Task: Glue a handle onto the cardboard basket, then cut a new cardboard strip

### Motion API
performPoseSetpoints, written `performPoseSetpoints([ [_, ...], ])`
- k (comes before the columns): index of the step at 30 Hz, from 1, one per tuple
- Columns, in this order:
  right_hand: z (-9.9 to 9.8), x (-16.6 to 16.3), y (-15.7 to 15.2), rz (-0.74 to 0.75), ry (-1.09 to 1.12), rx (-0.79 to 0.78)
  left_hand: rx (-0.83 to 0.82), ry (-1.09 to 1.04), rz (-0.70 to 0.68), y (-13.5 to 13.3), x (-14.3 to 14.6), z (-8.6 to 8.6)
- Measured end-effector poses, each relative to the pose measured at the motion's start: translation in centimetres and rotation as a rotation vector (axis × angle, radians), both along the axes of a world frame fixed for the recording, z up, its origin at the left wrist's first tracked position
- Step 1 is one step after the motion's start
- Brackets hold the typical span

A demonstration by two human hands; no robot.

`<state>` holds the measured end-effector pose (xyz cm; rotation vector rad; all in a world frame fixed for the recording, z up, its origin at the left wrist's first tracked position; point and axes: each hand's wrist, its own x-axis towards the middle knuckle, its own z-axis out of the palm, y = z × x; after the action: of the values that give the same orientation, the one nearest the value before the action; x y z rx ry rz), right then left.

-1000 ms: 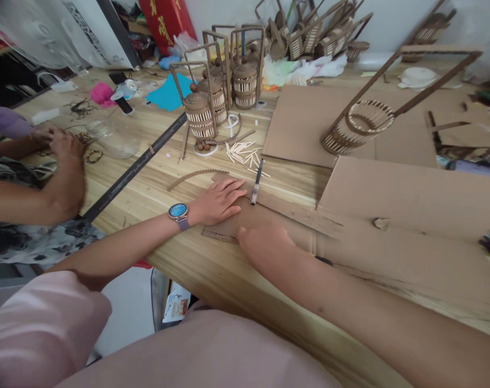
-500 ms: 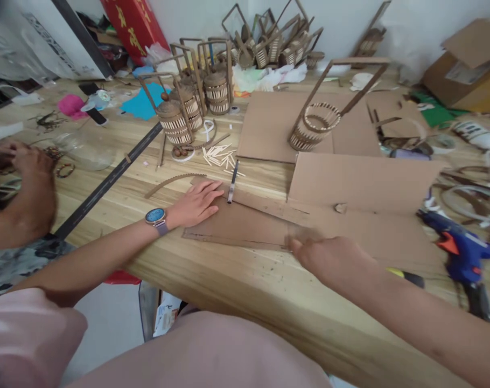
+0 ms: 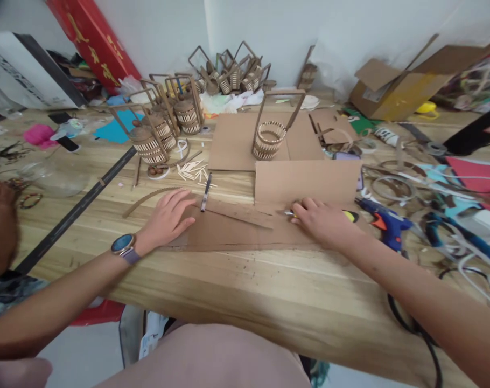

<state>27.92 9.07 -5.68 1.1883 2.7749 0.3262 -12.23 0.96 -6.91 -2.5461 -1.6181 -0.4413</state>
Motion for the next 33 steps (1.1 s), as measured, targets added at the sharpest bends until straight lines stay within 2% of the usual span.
performPoseSetpoints([
  [5,-1.5,-0.4,0.4,0.016,0.097,0.042,-0.102,0.116,-0.353,-0.8,5.6,1.4],
  [7,-1.3,-0.3,-0.4,0.046,0.118,0.040,-0.208,0.174,-0.410,-0.7,7.6,1.7],
  [10,-1.0,0.9,-2.2,0.125,0.126,-0.028,-0.266,0.238,-0.383,-0.3,9.4,2.0],
  [13,-1.2,2.5,-3.4,0.189,0.135,-0.072,-0.272,0.240,-0.284,-0.2,9.8,1.8],
  [19,-2.2,3.6,-3.5,0.225,0.110,0.016,-0.307,0.212,-0.122,0.2,9.2,0.6],
  [22,-2.3,3.4,-3.9,0.316,0.082,0.080,-0.269,0.265,-0.167,0.8,9.0,0.8],
  [26,-1.9,3.1,-4.7,0.436,0.043,0.173,-0.152,0.429,-0.318,1.1,9.2,1.7],
  [30,-0.6,2.8,-5.0,0.505,0.026,0.249,-0.123,0.485,-0.423,0.3,9.5,2.8],
  [33,0.8,2.4,-5.1,0.497,0.033,0.290,-0.060,0.491,-0.439,-0.4,9.2,4.0],
])
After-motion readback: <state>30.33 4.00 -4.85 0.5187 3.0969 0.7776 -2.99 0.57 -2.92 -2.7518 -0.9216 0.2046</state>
